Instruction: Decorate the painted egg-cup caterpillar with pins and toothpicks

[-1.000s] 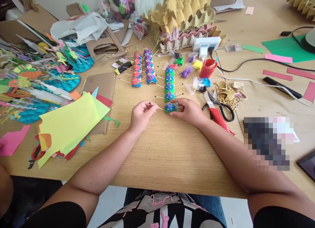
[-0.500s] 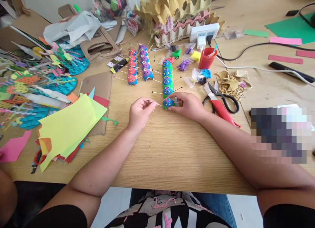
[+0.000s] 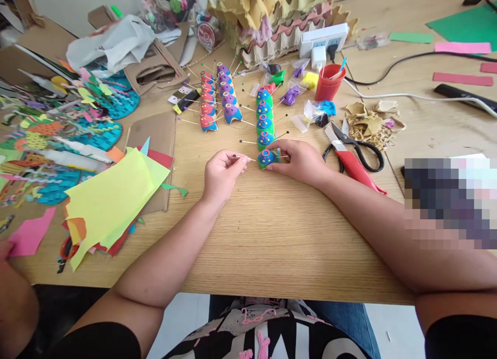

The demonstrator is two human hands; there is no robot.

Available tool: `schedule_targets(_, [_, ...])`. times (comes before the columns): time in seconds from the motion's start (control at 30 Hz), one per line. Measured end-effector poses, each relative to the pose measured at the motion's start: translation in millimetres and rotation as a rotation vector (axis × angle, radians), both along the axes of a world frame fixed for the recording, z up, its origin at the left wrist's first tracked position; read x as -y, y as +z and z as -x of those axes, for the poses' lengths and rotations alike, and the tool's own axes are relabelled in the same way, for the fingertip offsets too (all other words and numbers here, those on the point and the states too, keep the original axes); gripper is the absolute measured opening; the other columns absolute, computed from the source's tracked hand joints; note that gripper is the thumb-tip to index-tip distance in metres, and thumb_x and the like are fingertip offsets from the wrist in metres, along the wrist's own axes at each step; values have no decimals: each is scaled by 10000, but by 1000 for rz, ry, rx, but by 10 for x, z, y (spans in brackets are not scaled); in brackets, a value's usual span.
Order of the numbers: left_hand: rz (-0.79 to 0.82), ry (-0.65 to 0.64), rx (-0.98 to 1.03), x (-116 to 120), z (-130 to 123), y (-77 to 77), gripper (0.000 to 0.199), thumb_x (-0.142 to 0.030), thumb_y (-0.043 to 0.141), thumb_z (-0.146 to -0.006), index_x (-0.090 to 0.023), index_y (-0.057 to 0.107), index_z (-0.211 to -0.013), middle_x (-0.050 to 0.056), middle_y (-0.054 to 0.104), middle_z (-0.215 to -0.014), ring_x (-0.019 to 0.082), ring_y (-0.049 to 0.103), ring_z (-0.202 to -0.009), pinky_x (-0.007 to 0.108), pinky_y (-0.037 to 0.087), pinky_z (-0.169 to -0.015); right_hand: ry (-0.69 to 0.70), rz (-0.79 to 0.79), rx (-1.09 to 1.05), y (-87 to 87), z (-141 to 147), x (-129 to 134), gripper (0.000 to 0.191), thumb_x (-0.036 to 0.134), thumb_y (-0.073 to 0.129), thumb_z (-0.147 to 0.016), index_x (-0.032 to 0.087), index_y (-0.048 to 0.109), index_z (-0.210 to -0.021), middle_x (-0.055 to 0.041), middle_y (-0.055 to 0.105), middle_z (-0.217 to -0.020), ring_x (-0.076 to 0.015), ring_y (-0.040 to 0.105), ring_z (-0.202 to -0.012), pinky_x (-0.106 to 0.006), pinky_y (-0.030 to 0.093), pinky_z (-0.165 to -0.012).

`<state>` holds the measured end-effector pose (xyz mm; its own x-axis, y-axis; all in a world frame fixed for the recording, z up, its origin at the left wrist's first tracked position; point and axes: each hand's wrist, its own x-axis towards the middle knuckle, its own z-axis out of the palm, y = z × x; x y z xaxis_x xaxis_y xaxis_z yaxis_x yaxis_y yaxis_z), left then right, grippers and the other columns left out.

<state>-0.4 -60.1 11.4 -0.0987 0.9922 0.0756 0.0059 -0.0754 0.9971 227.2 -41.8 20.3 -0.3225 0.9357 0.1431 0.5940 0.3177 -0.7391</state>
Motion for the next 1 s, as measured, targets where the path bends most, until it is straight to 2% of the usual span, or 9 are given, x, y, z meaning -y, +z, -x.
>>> schedule_targets(0.43, [-12, -4, -32, -8, 1, -22, 96, -229, 801, -810, -187, 715, -820, 16, 778, -816, 107, 703, -723, 233, 562, -708, 7, 11, -9, -8, -4, 1, 549, 581, 820, -798, 229, 780, -1218, 4, 582, -761, -139, 456, -676, -321, 335, -660])
schedule_targets(1.0, [-17, -20, -38, -11, 3, -38, 82, -238, 795, -827, -192, 728, -838, 15, 783, -821, 104, 697, -721, 230, 556, -702, 6, 22, -12, 5, -2, 4, 538, 552, 835, -794, 225, 780, -1218, 15, 569, -741, -134, 452, -666, -319, 333, -662])
